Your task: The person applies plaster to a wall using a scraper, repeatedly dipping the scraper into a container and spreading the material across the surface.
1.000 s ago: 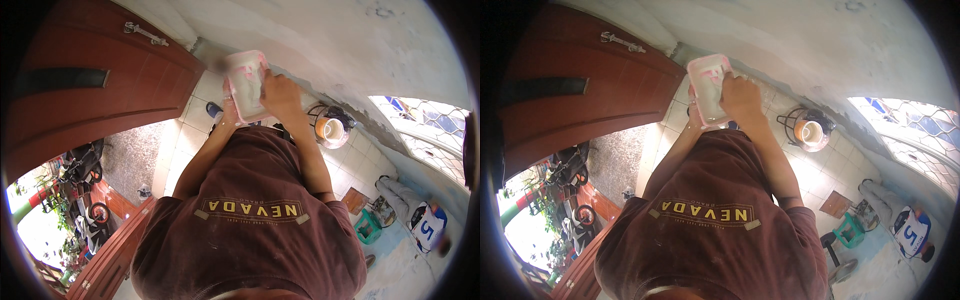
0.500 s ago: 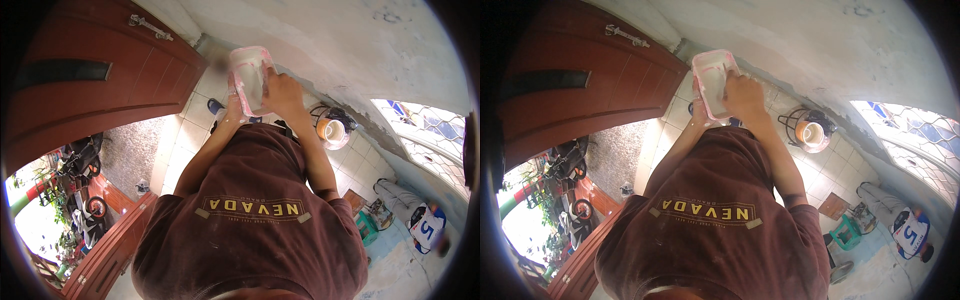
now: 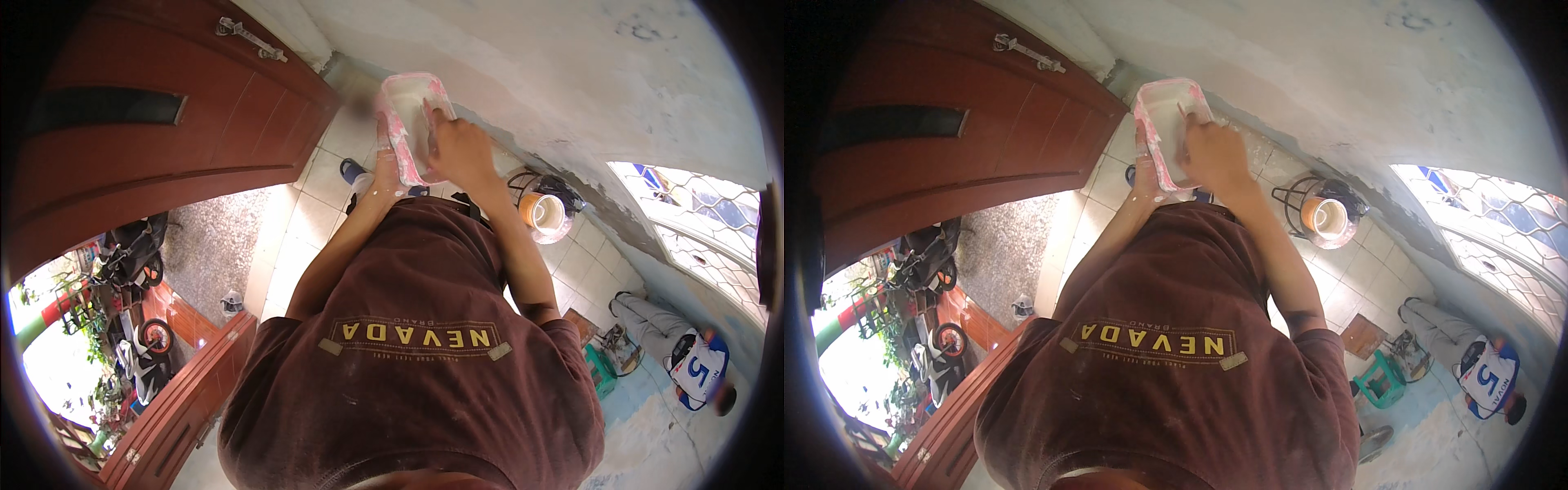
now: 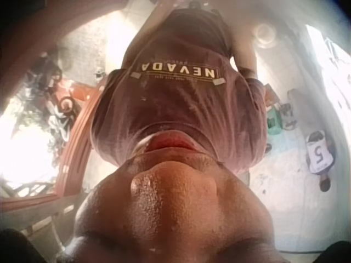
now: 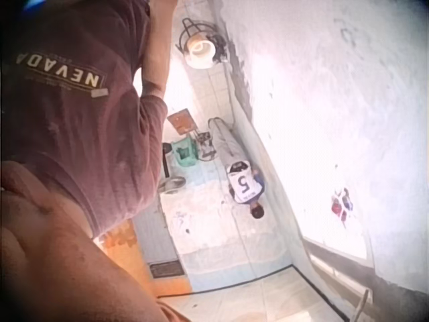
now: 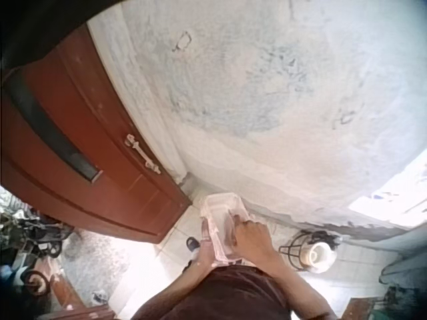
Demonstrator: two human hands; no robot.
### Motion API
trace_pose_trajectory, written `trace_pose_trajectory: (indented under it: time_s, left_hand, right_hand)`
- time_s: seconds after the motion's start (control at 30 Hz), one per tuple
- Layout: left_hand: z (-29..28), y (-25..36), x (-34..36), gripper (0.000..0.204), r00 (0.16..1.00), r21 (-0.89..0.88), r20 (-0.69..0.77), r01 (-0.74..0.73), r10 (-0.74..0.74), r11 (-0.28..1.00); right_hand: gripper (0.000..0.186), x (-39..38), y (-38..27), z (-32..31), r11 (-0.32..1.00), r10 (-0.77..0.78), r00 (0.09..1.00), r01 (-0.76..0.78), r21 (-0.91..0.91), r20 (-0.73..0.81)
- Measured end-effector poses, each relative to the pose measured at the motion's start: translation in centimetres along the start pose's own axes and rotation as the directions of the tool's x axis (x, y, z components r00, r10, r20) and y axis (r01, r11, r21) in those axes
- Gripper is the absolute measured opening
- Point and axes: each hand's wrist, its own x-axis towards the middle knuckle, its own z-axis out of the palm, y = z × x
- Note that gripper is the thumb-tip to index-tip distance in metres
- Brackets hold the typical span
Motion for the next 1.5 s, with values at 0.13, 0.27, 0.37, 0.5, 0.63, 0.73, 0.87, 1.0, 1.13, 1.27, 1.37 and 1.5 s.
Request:
trace_pose_trajectory:
  time_s: [0.13, 0.27, 0.37, 0.5, 0.63, 0.73, 0.87, 1.0, 1.13, 1.27, 1.37, 1.5]
  left_hand:
    - [-1.7, -0.6, 0.2, 0.085, 0.999, 0.023, 0.008, -0.040, 0.040, 0.999]
    - [-0.3, 0.9, -0.6, 0.086, 0.999, -0.112, 0.048, -0.003, 0.009, 0.994]
    - [-0.9, 1.1, -0.2, 0.086, 0.996, -0.011, 0.065, -0.054, 0.055, 0.998]
    - [0.5, 1.3, -0.6, 0.086, 0.998, 0.041, 0.024, -0.063, 0.062, 0.997]
    - [-1.6, 0.7, -0.5, 0.078, 0.998, -0.029, 0.016, -0.062, 0.063, 0.998]
    - [-2.6, 1.0, -0.8, 0.072, 0.995, -0.205, 0.079, -0.036, 0.054, 0.978]
    - [-1.0, 1.9, -1.1, 0.069, 0.995, -0.253, 0.079, -0.040, 0.062, 0.967]
    - [-2.4, 1.2, -1.4, 0.068, 0.997, -0.091, 0.030, -0.075, 0.078, 0.993]
    - [-1.9, 1.3, -1.7, 0.070, 0.991, -0.255, 0.101, -0.062, 0.091, 0.965]
    - [-2.7, 1.5, -1.3, 0.074, 0.986, -0.320, 0.165, 0.023, 0.031, 0.947]
    - [-2.8, 1.4, -1.4, 0.076, 0.996, -0.220, 0.091, 0.012, 0.008, 0.976]
    - [-0.7, 1.7, -1.9, 0.077, 0.996, -0.086, 0.029, -0.078, 0.081, 0.993]
  right_hand:
    - [0.026, 0.5, 0.3, 1.6, 0.978, 0.035, 0.998, -0.024, 0.209, -0.048]
    - [0.022, 1.6, 0.1, -4.0, 0.952, 0.105, 0.982, -0.054, 0.301, -0.158]
    - [0.019, 1.9, 0.3, -5.4, 0.975, 0.110, 0.989, -0.086, 0.206, -0.103]
    - [0.024, 1.0, -0.4, -0.5, 1.000, -0.024, 0.997, 0.024, -0.006, -0.071]
    - [0.023, 0.3, -2.1, 1.2, 0.995, -0.039, 0.999, 0.040, 0.087, -0.015]
    - [0.022, 1.0, -2.3, -1.2, 0.976, -0.020, 1.000, 0.021, 0.217, -0.008]
    - [0.023, 0.6, -4.4, -4.1, 0.977, -0.025, 0.989, 0.054, 0.204, -0.143]
    - [0.038, 0.3, -4.8, 0.1, 0.988, -0.108, 0.993, 0.112, 0.102, -0.047]
    - [0.035, 0.1, -4.5, -2.0, 0.992, 0.001, 1.000, -0.003, 0.127, 0.016]
    - [0.023, -0.7, -4.8, -0.6, 0.984, -0.003, 0.995, 0.020, 0.179, -0.097]
    - [0.028, -0.6, -4.3, 0.4, 0.989, -0.068, 0.995, 0.076, 0.127, -0.068]
    - [0.029, -0.9, -4.5, -2.2, 0.969, 0.065, 0.994, -0.043, 0.243, -0.083]
